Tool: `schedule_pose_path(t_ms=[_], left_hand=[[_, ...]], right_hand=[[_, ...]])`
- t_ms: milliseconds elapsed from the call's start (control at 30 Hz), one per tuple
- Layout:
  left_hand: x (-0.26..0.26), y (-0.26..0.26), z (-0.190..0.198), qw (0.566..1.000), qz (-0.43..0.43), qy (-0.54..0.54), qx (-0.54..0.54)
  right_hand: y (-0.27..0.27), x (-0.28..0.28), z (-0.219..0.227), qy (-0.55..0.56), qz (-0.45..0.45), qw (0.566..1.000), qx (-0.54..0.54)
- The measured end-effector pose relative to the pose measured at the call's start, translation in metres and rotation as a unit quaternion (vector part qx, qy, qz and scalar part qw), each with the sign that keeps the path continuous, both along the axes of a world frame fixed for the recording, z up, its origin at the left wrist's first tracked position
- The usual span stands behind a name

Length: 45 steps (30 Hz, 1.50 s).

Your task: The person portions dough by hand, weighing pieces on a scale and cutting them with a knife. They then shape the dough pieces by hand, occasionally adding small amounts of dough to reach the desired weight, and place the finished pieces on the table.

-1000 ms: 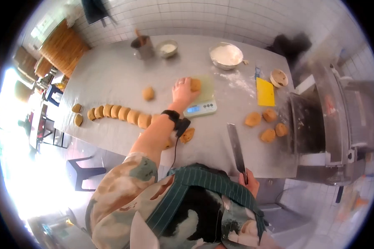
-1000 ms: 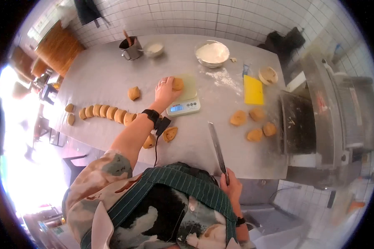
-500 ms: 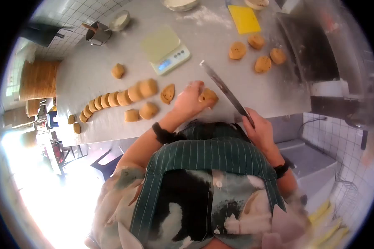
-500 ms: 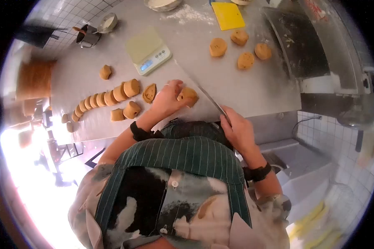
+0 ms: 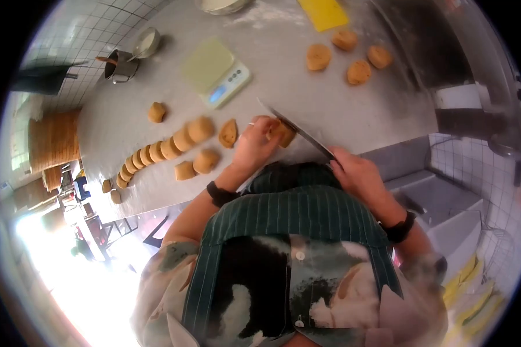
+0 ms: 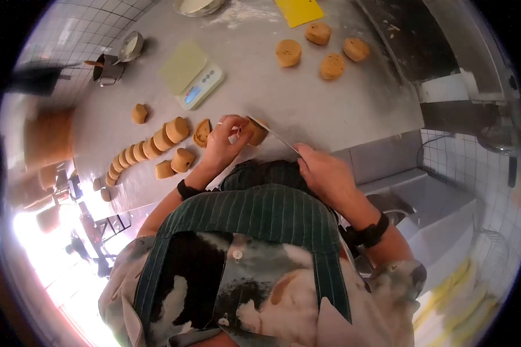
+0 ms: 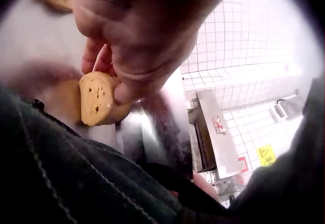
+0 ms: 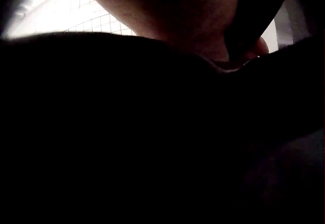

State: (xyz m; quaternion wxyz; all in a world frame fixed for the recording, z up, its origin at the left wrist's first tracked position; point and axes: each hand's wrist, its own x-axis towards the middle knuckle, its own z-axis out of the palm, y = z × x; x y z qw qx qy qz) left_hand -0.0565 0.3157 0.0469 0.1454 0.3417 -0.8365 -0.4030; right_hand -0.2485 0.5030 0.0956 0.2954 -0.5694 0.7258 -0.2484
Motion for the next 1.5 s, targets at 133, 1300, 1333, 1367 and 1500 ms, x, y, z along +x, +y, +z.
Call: schedule_pose_path(t_ms=[133,1300,1333,1367,1500], left_hand=[[-0.002,-0.007,-0.003,0.999,-0.029,-0.014,0.0],[0.001,-0.048,-0.005,0.983,-0.101,-0.069,-0.137],[0.0,-0.058,0.0,0.989,-0.106,-0.077,-0.071],[0.0,-0.068,0.005,0.99,-0.095,-0.074,-0.075],[-0.012,-0.126,0.043,0.975,0.133,-0.139,-0.115]], right_hand=[[-0.014,-0.002,0.01,0.005,0.015,0.998,0.056],[-0.007,-0.01,0.001,-0.072,-0.157,0.985,0.005],[-0.009,-0.01,0.001,-0.069,-0.145,0.987,-0.002],[-0.009,-0.01,0.001,-0.066,-0.158,0.985,0.017],[-0.006,-0.011,-0.005,-0.084,-0.209,0.971,0.084]])
